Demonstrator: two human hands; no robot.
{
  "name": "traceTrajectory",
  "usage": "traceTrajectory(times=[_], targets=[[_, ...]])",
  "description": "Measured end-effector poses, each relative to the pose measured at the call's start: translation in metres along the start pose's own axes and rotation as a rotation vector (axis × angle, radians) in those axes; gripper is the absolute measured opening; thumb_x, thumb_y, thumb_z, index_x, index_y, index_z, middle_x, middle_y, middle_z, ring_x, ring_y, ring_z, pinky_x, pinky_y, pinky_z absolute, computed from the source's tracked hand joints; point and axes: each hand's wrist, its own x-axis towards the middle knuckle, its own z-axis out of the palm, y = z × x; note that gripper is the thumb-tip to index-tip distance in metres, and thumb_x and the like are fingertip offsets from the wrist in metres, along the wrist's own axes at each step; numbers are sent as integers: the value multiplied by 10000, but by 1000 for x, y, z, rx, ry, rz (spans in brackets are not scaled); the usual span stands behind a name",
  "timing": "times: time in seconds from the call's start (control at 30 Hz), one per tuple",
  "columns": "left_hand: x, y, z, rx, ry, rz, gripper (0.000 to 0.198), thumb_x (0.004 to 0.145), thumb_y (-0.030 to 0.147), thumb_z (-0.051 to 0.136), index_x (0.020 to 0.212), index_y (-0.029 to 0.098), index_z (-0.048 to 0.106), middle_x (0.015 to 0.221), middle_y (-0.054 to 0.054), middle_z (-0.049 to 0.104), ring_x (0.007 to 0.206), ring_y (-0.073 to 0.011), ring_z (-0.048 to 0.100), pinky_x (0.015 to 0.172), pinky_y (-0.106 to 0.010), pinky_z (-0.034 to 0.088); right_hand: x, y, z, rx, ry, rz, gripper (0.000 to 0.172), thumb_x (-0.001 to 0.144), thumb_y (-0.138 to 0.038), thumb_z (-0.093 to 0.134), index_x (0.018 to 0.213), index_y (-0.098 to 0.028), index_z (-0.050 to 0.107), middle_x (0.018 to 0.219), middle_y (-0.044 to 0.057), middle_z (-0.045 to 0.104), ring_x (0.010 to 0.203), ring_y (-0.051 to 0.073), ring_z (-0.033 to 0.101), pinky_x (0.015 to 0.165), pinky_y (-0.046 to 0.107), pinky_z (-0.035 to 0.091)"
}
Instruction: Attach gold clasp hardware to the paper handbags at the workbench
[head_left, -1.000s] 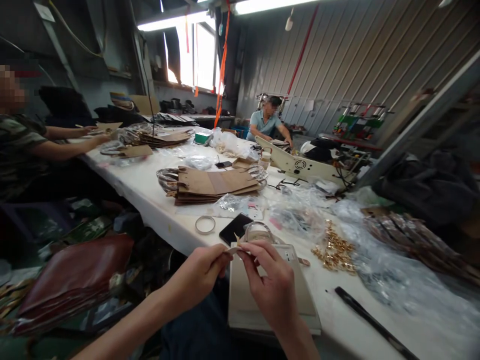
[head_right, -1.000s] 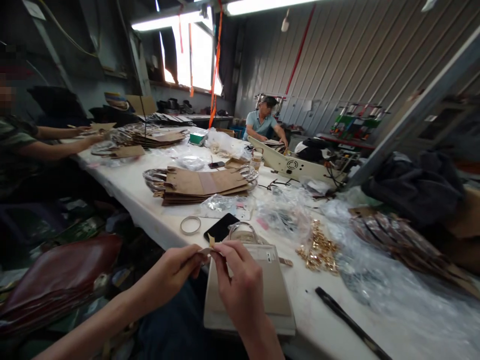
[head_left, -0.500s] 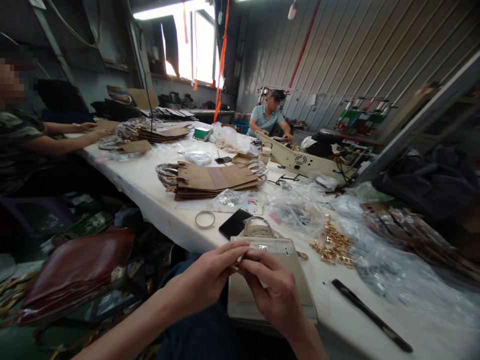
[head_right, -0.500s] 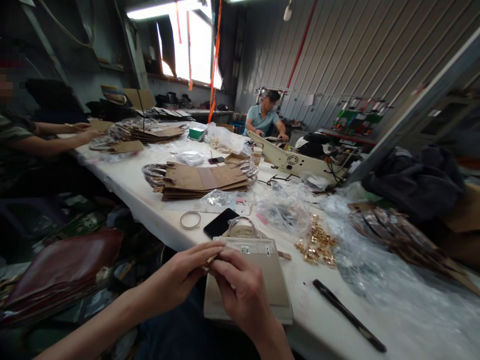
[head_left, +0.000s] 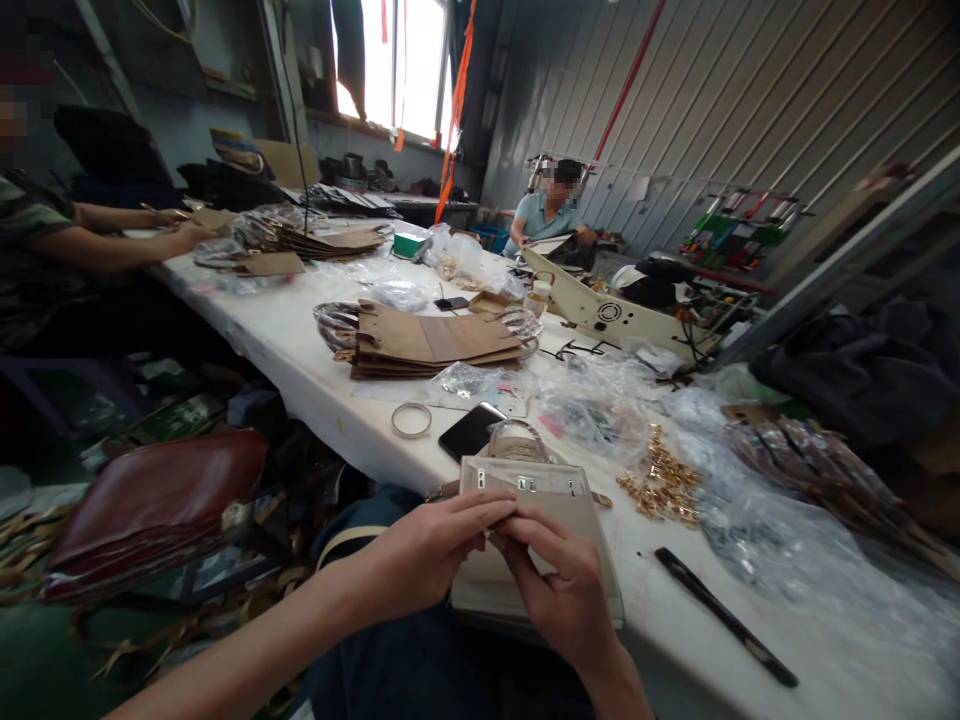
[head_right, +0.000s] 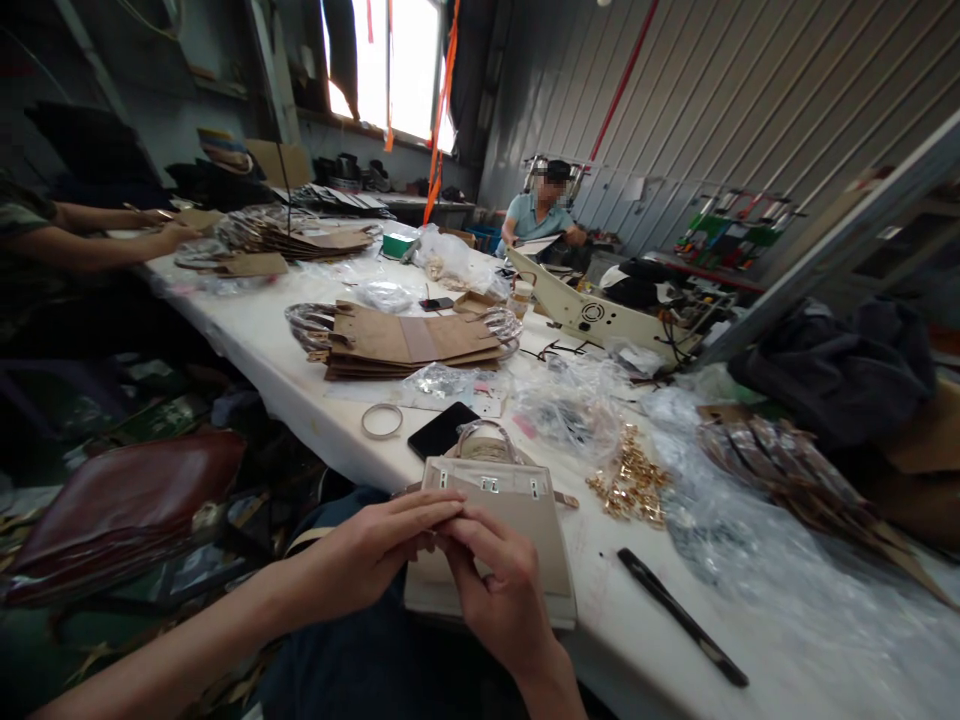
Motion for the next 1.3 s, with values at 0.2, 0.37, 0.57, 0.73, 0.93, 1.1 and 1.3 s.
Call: traceTrajectory(times=[0.2,0.37,0.57,0.73,0.93,1.1,1.3], targets=[[2,-7,11,-53,115,-77,226,1002,71,589,1137,156,750,949,-48,722,835,-149,651,782,-236,512,-7,1,-3,-81,43,19,208,1055,-117,671,1151,-255,794,1082,54,759,949,176,753,857,250,612],[7,-6,13,-65,64,-216,198,981,104,609,794,154,652,723,6,624,680,-109,548,653,-220,378,-15,4,-4,-140,101,88,156,1051,-168,698,1100,-255,818,1049,49,757,901,176,744,779,247,603],[22,-13,14,-25,11,-389,363,978,248,688,643,156,584,593,23,490,607,-107,418,572,-245,294,-23,12,1,-132,221,214,111,1052,-237,721,1044,-242,831,1007,44,756,808,162,721,688,243,581],[31,-16,12,-315,-62,-491,282,957,391,761,1071,134,779,790,-32,697,679,-153,625,580,-223,447,-29,21,-7,-146,245,205,113,1052,-237,725,1102,-254,826,1074,50,757,835,172,729,737,262,617],[29,-20,13,-563,-51,-468,601,1093,519,556,1620,233,534,1432,-164,679,809,-172,754,700,-306,649,-30,19,-15,-167,209,167,134,1051,-215,721,1118,-268,825,1098,55,756,902,186,735,760,267,627],[31,-16,11,-498,-138,-474,488,1094,402,553,1509,170,662,1237,-136,762,823,-184,755,701,-283,651,-30,19,-14,-167,209,166,125,1059,-235,702,1094,-246,821,1088,72,761,895,202,739,764,287,630],[31,-10,7,-363,-200,-391,370,1058,243,515,1308,158,774,982,-93,789,808,-194,754,721,-257,605,-33,21,-13,-140,188,206,134,1065,-263,701,1106,-250,828,1084,69,760,878,197,729,765,281,620]])
